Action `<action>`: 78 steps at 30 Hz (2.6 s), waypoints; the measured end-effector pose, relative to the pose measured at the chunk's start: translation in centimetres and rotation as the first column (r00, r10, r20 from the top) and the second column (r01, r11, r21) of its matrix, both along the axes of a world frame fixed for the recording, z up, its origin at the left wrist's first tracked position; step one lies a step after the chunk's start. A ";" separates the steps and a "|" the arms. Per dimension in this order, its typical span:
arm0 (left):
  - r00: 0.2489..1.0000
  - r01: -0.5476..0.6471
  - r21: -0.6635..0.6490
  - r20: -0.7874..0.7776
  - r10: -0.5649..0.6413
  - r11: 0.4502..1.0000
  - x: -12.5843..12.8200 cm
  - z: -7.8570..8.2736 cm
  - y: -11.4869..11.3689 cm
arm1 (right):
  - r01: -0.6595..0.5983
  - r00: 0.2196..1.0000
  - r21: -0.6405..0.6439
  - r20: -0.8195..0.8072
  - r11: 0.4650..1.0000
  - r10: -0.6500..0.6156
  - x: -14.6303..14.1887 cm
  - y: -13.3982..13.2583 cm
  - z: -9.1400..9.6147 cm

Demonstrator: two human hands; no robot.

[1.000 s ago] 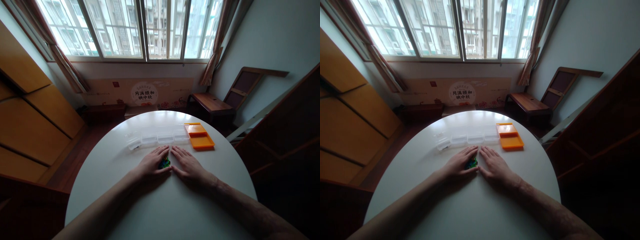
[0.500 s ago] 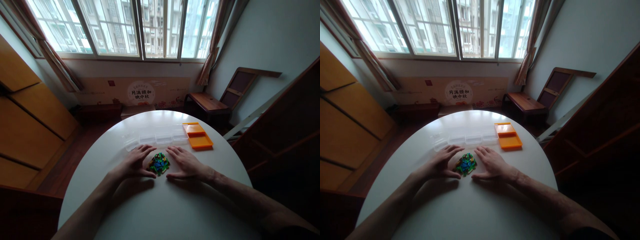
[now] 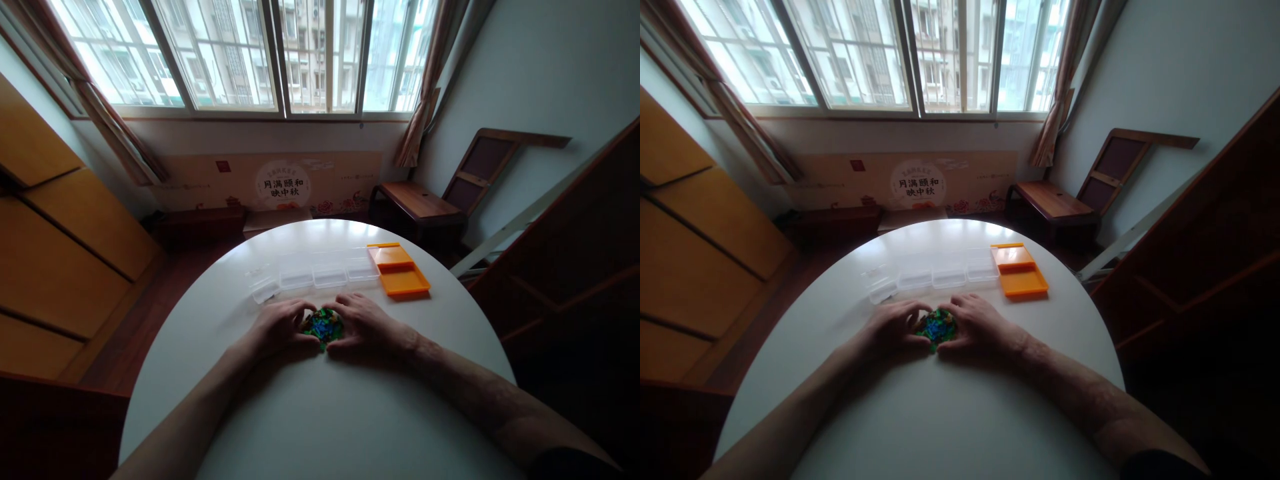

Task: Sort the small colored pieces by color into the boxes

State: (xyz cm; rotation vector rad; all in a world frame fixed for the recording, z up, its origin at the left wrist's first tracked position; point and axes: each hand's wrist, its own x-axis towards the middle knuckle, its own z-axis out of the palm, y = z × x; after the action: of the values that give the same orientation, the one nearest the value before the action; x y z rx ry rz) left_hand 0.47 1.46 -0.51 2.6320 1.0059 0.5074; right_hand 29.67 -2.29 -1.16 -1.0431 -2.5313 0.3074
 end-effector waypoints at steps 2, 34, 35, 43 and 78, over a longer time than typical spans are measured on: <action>0.999 0.001 0.014 0.034 -0.001 1.000 0.3 0.0 -0.3 | -0.001 1.000 -0.017 -0.013 1.000 0.001 0.0 0.0 0.1; 0.987 0.085 0.119 0.125 -0.100 0.989 0.6 -0.7 -0.5 | -0.009 0.982 0.069 -0.186 0.998 0.022 0.4 0.0 -0.2; 0.987 0.087 0.118 0.128 -0.102 0.989 0.6 -0.7 -0.5 | -0.024 0.984 0.072 -0.176 0.997 0.037 0.4 0.1 -0.2; 0.986 0.075 0.143 0.137 -0.095 0.987 0.7 -0.3 -0.7 | -0.043 0.975 0.070 -0.214 0.997 0.057 0.4 0.4 -0.8; 0.979 0.093 0.216 0.157 -0.129 0.972 1.1 -0.6 -0.6 | -0.005 0.973 0.158 -0.225 0.987 0.041 0.2 0.7 -1.5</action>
State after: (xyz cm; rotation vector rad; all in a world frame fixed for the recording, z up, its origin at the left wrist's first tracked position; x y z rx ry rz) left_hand 1.58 0.82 -1.07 2.7477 0.7855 0.8360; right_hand 29.91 -1.59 -2.62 -0.8668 -2.3211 0.2169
